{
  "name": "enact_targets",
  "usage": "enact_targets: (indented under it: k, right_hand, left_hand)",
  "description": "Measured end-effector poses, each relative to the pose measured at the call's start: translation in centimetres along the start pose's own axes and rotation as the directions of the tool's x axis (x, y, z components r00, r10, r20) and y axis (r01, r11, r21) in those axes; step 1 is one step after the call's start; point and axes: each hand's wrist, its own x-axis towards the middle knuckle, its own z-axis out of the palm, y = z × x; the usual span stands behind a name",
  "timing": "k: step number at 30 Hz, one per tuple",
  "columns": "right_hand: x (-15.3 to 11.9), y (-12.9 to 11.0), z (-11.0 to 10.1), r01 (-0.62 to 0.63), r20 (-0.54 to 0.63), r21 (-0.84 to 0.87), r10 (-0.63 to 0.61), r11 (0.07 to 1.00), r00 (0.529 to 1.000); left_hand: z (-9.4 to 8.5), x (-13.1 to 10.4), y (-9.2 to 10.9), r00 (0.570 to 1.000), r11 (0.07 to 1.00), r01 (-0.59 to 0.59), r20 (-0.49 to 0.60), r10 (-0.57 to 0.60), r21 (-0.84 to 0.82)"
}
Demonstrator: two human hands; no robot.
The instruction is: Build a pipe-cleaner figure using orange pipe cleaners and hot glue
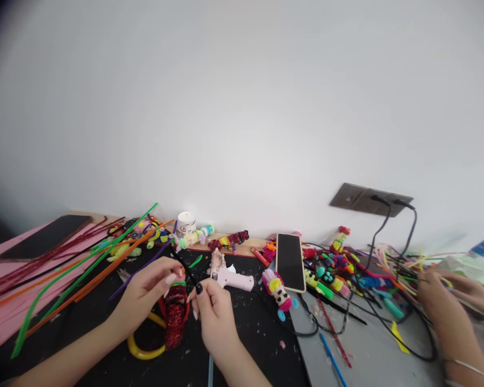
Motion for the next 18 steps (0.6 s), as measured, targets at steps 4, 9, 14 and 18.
enact_targets:
  k: [4, 9, 14, 18]
  right_hand:
    - [-0.2, 0.0, 0.4, -0.013, 0.102, -0.076, 0.021, 0.997, 0.995]
    - [0.0, -0.2, 0.4, -0.008, 0.028, -0.234, 0.015, 0.972, 0.999]
    - [0.1, -0.5, -0.2, 0.07, -0.017, -0.342, -0.081, 0.937, 0.997]
    - [0.4, -0.2, -0.4, 0.036, -0.069, -0.185, -0.05, 0.982, 0.996]
  left_hand:
    - [0.6, -0.3, 0.8, 0.99, 0.995, -0.096, 0.105, 0.092, 0.033]
    - [0.6, 0.3, 1.0, 0.995, 0.994, 0.039, -0.091, -0.049, -0.102]
    - [0.3, 0.5, 0.3, 0.967, 0.957, 0.181, -0.135, -0.215, -0.226]
    - [0.5, 0.2, 0.4, 0.953, 0.889, 0.299, 0.054, -0.299, -0.347]
